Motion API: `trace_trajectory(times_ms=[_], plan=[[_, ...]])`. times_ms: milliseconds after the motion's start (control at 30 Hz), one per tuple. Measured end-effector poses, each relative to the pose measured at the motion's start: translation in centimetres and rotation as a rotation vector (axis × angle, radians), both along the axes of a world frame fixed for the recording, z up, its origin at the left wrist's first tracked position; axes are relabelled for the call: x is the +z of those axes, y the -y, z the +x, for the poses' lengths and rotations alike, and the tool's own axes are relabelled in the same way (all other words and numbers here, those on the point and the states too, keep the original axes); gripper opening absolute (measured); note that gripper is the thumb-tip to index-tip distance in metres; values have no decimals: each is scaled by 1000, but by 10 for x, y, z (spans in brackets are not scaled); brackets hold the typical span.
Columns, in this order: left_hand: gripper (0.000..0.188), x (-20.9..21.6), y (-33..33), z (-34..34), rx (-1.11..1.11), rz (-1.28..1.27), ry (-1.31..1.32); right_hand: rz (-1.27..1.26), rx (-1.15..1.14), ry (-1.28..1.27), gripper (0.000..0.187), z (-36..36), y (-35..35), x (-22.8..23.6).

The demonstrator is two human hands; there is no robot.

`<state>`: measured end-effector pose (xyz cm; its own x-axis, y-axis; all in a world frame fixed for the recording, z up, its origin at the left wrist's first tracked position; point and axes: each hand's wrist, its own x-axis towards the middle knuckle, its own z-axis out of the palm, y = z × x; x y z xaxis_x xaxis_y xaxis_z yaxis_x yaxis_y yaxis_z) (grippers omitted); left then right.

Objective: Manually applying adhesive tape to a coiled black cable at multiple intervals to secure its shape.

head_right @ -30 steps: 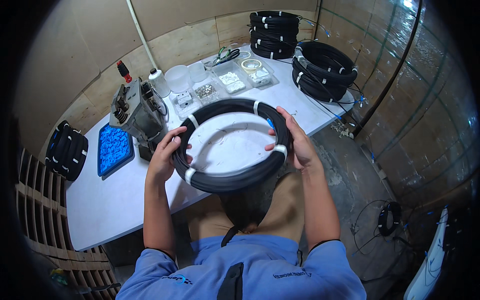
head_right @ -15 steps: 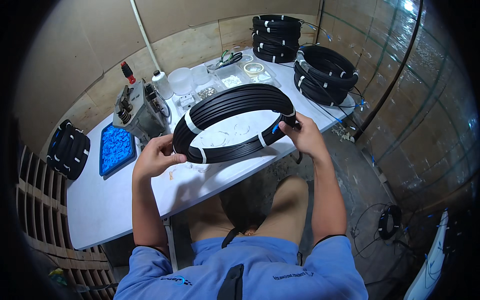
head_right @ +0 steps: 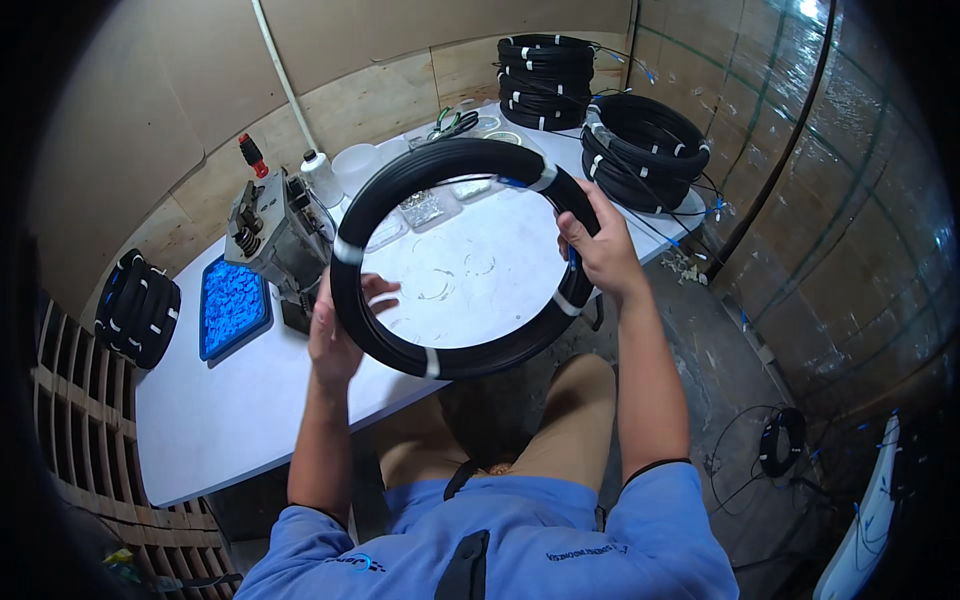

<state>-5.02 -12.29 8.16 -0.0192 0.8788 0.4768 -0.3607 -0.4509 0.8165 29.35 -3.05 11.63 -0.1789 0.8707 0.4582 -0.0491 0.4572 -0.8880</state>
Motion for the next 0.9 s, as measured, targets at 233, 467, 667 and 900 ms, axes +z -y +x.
trace_trajectory(times_ms=[233, 467, 667, 900], plan=[[66, 37, 13, -9, 39, -269, -501, 217, 200, 429, 59, -28, -8, 77], [26, 35, 5, -18, 234, -227, -358, 192, 348, 721, 61, -69, -7, 109], [33, 23, 29, -21, 252, -257, -194, 241, 235, 523, 76, -55, -20, 68], [30, -5, 59, -42, 280, -394, 204, -499, 494, -379, 57, -51, 40, -71]])
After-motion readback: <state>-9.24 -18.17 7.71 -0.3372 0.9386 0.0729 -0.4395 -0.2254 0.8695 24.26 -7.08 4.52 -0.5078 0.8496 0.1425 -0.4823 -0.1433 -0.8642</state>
